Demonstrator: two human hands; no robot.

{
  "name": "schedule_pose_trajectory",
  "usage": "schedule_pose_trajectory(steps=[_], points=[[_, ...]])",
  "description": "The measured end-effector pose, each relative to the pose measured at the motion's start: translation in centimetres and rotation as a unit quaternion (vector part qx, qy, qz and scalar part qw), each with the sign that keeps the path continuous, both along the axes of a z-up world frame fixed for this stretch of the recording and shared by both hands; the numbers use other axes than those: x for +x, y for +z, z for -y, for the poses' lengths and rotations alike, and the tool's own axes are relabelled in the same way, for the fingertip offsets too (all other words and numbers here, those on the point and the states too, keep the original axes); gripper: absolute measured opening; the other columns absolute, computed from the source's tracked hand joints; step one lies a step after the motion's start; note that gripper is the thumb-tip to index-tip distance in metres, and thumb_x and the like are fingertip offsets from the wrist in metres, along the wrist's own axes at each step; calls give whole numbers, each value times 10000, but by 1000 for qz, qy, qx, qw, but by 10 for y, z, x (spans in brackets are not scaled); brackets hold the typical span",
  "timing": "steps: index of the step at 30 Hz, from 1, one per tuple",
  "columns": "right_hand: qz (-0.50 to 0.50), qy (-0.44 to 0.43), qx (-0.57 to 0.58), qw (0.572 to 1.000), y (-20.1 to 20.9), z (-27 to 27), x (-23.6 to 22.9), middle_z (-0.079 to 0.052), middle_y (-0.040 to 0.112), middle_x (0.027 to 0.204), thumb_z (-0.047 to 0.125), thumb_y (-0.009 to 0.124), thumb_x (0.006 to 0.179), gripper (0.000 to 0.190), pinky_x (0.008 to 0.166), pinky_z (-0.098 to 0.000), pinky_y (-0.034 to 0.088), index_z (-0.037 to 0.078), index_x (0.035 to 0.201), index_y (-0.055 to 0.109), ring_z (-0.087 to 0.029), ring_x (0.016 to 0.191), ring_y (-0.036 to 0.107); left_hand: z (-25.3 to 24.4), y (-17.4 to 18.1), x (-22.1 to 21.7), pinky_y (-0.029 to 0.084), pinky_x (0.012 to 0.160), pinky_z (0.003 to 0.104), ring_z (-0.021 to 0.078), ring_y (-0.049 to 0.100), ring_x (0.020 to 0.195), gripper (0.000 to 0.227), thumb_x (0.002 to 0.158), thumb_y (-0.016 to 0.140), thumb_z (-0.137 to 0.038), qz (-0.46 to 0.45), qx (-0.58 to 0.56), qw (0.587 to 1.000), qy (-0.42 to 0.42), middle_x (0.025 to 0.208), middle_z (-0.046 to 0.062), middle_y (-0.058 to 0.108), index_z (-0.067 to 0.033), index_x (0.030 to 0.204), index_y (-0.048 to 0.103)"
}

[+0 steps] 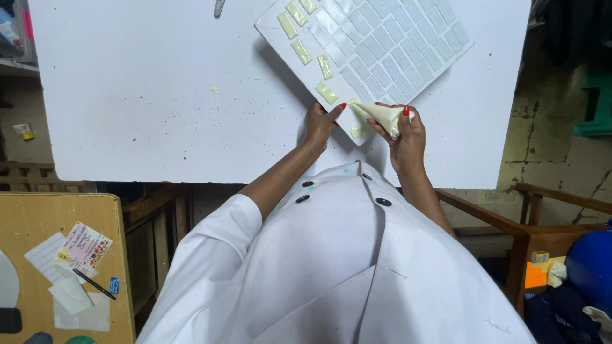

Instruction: The person uses a piping bag to fill rectangular cavities in a clear plastic mold with a pale yellow substance. They systematically fill each cavity one by one, moving across the mold from left to right.

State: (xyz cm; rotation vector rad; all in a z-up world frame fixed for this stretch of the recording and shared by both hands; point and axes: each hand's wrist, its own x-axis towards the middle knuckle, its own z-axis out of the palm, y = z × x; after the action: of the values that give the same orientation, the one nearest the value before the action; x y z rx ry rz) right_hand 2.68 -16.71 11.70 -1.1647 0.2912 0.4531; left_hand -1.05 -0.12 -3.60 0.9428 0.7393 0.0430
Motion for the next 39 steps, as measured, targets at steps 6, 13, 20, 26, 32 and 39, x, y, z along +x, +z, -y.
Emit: schedule_pose_trajectory(steps=[6,13,20,26,32,39], points=[[-107,-112,130,979,-29,43,2,-246,706,1232,307,605,1005,265,846,-342,709,80,1141,595,-402,976,756,-14,42,-18,648,878,414,247,683,1022,662,910,818,-209,-3,-38,998,-43,1153,133,575,34,1360,397],[-170,-219,268,923,-25,69,-15,-205,699,1145,279,676,979,298,813,-299,698,40,1157,669,-371,958,716,-48,69,-93,617,963,383,313,666,1172,424,909,756,-132,16,-22,982,-188,1272,173,584,-23,1265,551],[-162,-246,316,902,-36,88,-25,-167,700,1103,301,712,958,334,799,-271,679,32,1156,701,-318,924,686,-91,155,-151,201,1213,519,366,259,1488,894,818,755,-600,232,-63,835,-495,1616,205,341,-59,1463,453],[-153,-240,326,901,-20,85,-33,-150,711,1078,307,715,958,319,794,-267,672,39,1131,710,-306,906,686,-94,164,-156,205,1213,548,416,279,1487,1003,778,729,-684,204,-36,825,-527,1613,241,335,-68,1514,437],[-148,-249,343,894,-11,93,-42,-151,716,1061,303,725,947,303,786,-264,672,41,1100,720,-306,902,692,-72,106,-128,411,1127,552,414,523,1346,904,860,597,-714,153,6,926,-344,1455,249,524,-73,1484,464],[-143,-256,340,894,-9,121,-54,-139,719,1079,306,726,947,307,793,-258,667,55,1124,725,-304,916,691,-39,20,-72,385,1186,503,419,474,1403,625,1076,548,-408,47,-100,984,-139,1490,285,485,-31,1545,381]])
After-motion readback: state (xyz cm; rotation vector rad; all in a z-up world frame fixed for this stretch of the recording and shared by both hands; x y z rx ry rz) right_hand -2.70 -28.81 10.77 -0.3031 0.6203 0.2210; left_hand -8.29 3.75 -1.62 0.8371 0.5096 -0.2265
